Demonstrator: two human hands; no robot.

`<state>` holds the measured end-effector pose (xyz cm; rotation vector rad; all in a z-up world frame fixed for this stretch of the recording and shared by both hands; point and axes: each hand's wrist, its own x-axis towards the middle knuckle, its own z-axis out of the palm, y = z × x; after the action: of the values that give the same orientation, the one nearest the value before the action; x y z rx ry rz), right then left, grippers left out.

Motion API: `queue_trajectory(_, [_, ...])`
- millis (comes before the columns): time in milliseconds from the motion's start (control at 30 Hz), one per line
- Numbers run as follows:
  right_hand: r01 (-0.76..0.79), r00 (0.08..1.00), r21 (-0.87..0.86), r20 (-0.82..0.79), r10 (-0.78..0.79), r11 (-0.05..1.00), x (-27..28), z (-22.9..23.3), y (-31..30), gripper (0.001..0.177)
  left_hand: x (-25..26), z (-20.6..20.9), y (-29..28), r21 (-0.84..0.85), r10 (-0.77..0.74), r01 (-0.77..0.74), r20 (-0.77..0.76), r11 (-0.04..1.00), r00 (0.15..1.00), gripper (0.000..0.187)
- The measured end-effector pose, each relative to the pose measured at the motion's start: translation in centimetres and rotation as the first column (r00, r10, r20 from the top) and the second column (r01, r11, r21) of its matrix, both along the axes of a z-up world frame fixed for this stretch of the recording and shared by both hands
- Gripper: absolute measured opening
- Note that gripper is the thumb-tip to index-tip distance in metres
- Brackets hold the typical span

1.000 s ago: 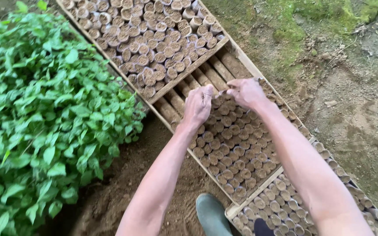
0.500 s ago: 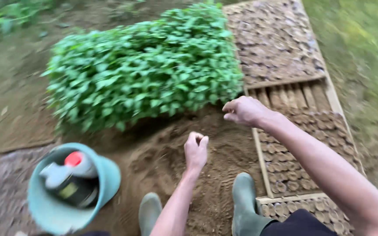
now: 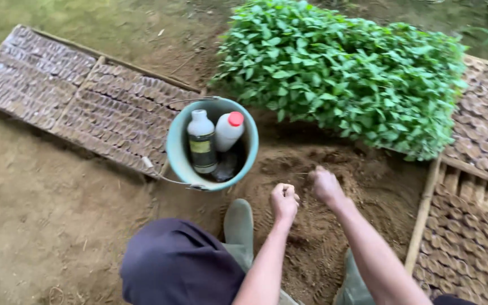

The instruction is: The person sits on the ground and fills small biodegradable seedling pots with soil. They open small plastic packets to retrieve seeds, place them into the filled pots, and arrange the pots into wooden trays.

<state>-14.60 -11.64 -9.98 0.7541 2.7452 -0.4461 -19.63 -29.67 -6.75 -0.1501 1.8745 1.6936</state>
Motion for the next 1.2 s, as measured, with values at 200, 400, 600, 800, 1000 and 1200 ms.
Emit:
queue_trajectory(200, [0.054,0.974,-0.035,0.222,-0.045,0.998,-0.8,1.7,-7.3,0.021,-2.6,2.1,-1.6,-0.071,0.161,-0.156,0.058,0.985,0.985,0.017])
queue_trajectory(400, [0.233,0.959,-0.133,0.197,-0.204,0.963,-6.1,8.9,-7.3,0.032,-4.0,2.7,-1.6,-0.056,0.273,-0.268,0.241,0.962,0.931,0.040])
queue_trajectory(600, [-0.082,0.899,-0.186,-0.439,-0.008,0.979,-15.5,19.4,-11.7,0.008,-4.8,2.0,-1.5,-0.070,0.335,-0.333,0.374,0.940,0.865,0.025])
queue_trajectory(800, [-0.383,0.919,-0.145,0.037,0.392,0.912,-23.7,13.2,-14.6,0.008,-8.2,5.4,-2.7,-0.163,0.298,-0.253,0.391,0.954,0.871,0.035])
queue_trajectory(1000, [-0.603,0.767,0.386,0.043,0.640,0.698,-24.1,-4.5,-14.5,0.021,-9.8,4.4,-3.3,-0.165,0.328,-0.285,0.407,0.944,0.852,0.031])
queue_trajectory(1200, [-0.510,0.679,0.567,-0.196,0.707,0.647,-27.4,8.4,-18.9,0.030,-11.1,3.4,-3.6,-0.167,0.360,-0.319,0.433,0.933,0.826,0.027])
